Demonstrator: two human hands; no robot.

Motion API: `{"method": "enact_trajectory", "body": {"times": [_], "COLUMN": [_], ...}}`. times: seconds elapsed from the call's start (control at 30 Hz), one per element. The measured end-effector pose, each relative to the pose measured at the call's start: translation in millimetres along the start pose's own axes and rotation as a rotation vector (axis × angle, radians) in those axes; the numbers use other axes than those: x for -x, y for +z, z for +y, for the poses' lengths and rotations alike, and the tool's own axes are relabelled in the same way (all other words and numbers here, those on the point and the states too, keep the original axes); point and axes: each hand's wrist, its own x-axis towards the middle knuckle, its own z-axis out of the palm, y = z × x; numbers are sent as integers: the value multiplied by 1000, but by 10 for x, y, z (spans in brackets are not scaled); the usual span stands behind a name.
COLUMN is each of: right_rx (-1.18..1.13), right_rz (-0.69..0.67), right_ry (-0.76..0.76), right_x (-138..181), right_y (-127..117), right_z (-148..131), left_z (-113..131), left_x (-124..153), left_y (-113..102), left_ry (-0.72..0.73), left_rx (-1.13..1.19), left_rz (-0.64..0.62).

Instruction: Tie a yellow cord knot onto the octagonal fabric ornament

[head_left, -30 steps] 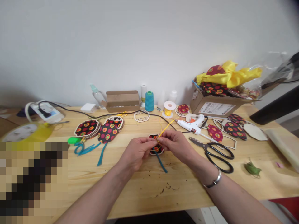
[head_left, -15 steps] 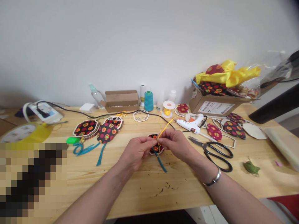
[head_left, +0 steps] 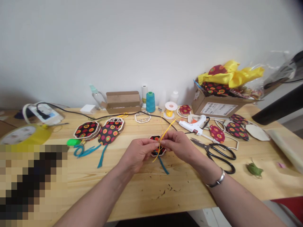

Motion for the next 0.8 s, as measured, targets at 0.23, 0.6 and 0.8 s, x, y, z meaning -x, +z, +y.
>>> {"method": "enact_trajectory", "body": {"times": [0.23,0.6,0.8], "right_rx": [69,224,400], "right_rz": [-58,-98,33], "right_ry": [-32,-8,-100], "right_x": [5,-15,25], "right_y": [-41,-120,-120], "right_z": [6,30,30], "left_z": [30,24,32], "left_x": [15,-16,-3], "left_y": [-4,-16,3], "left_ry": [-21,51,78], "left_rx": [-84,-2,41], "left_rz": [-46,33,93]}}
